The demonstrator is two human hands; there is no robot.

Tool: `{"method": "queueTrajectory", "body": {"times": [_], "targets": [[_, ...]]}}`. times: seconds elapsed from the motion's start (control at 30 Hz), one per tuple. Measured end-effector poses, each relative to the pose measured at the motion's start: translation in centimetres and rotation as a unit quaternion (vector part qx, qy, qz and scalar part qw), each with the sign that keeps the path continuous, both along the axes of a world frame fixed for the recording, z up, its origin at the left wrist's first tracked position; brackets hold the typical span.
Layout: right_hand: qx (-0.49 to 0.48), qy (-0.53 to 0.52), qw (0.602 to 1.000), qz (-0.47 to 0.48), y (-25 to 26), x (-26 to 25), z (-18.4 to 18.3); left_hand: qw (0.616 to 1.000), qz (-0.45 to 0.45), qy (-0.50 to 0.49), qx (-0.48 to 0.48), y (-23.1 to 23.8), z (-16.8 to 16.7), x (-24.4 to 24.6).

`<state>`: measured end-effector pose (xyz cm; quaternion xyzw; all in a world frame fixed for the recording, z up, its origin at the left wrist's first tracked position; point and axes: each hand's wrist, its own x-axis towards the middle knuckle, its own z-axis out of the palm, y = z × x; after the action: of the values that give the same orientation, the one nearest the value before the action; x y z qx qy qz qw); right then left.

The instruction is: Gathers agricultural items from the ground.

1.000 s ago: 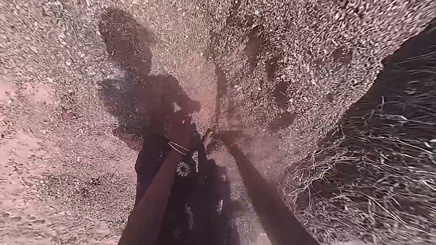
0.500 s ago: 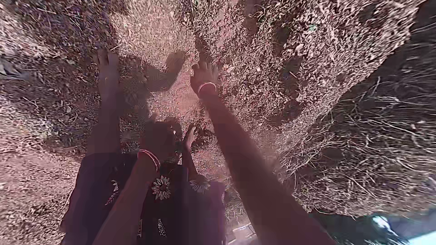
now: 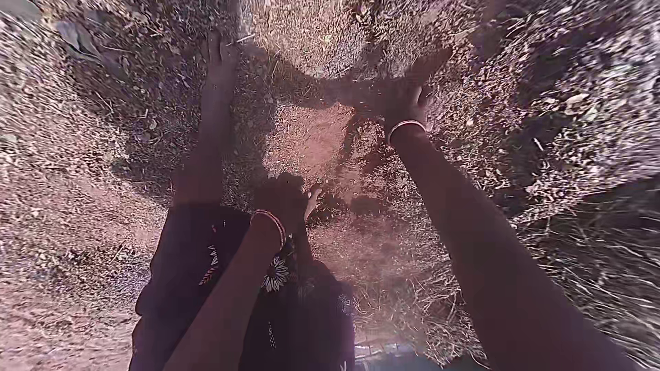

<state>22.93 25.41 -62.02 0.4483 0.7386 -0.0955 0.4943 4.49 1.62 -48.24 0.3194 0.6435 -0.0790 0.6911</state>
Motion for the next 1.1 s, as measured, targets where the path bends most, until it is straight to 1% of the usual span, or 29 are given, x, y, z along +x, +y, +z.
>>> {"method": "queueTrajectory", "body": {"times": [0.03,0.1,0.17,0.2,0.23,0.3,0.33,0.37,0.4,0.47,0.53,0.6,0.63,0.7,0.77,0.83,0.93,1.0,1.1], "targets": [[-0.014,-0.027,1.0,-0.006,-0.7,0.1,0.9,1.0,0.012,0.0,0.004,0.2,0.1,-0.3],[-0.046,-0.09,0.995,0.021,-2.0,0.9,1.4,0.999,0.035,0.011,0.028,0.8,0.7,-0.9],[-0.046,-0.124,0.99,-0.047,-2.9,1.5,2.0,0.998,0.06,0.02,0.02,2.2,1.9,-1.8],[-0.053,-0.125,0.988,-0.07,-3.3,2.0,2.3,0.998,0.064,0.017,0.009,2.7,2.4,-2.2],[-0.074,-0.114,0.988,-0.071,-3.6,2.6,2.5,0.998,0.068,0.016,0.009,2.8,2.5,-2.4],[-0.144,-0.091,0.985,-0.032,-4.0,4.2,2.0,0.996,0.072,0.02,0.038,1.9,1.8,-2.1],[-0.181,-0.086,0.98,-0.007,-3.6,4.2,2.1,0.996,0.076,0.014,0.052,1.4,1.3,-1.8],[-0.198,-0.077,0.977,-0.002,-2.9,3.6,2.6,0.995,0.082,0.009,0.056,1.1,1.0,-1.5],[-0.19,-0.061,0.98,-0.018,-2.1,2.9,3.0,0.995,0.081,0.008,0.055,1.0,0.9,-1.3],[-0.128,-0.003,0.991,-0.039,-0.2,0.8,3.5,0.996,0.071,0.01,0.06,0.8,0.7,-0.8],[-0.055,0.067,0.996,0.001,2.0,-1.0,2.7,0.996,0.06,0.011,0.068,0.4,0.5,-0.2],[-0.012,0.127,0.991,0.046,4.4,-2.6,0.9,0.997,0.044,0.007,0.066,0.2,0.4,0.2],[0.004,0.132,0.989,0.061,5.3,-3.2,-0.1,0.997,0.038,0.008,0.067,0.0,0.3,0.5],[0.029,0.099,0.992,0.07,5.6,-3.0,-2.1,0.998,0.018,0.01,0.061,-0.4,0.0,0.9],[0.028,0.056,0.997,0.054,3.5,-0.9,-3.0,0.999,0.005,0.003,0.05,-0.6,-0.2,1.3],[0.006,0.036,0.998,0.051,0.0,1.6,-3.4,0.999,0.0,0.011,0.041,-0.6,-0.2,1.4],[-0.058,-0.029,0.993,0.099,-5.3,5.0,-4.0,1.0,-0.015,0.006,0.025,-0.3,-0.2,1.7],[-0.074,-0.03,0.995,0.065,-7.8,6.2,-4.0,0.999,-0.018,0.005,0.032,0.2,0.0,1.8],[-0.102,-0.048,0.994,-0.015,-10.5,5.9,-3.4,0.999,-0.032,0.016,0.037,0.9,0.2,1.4]]}}
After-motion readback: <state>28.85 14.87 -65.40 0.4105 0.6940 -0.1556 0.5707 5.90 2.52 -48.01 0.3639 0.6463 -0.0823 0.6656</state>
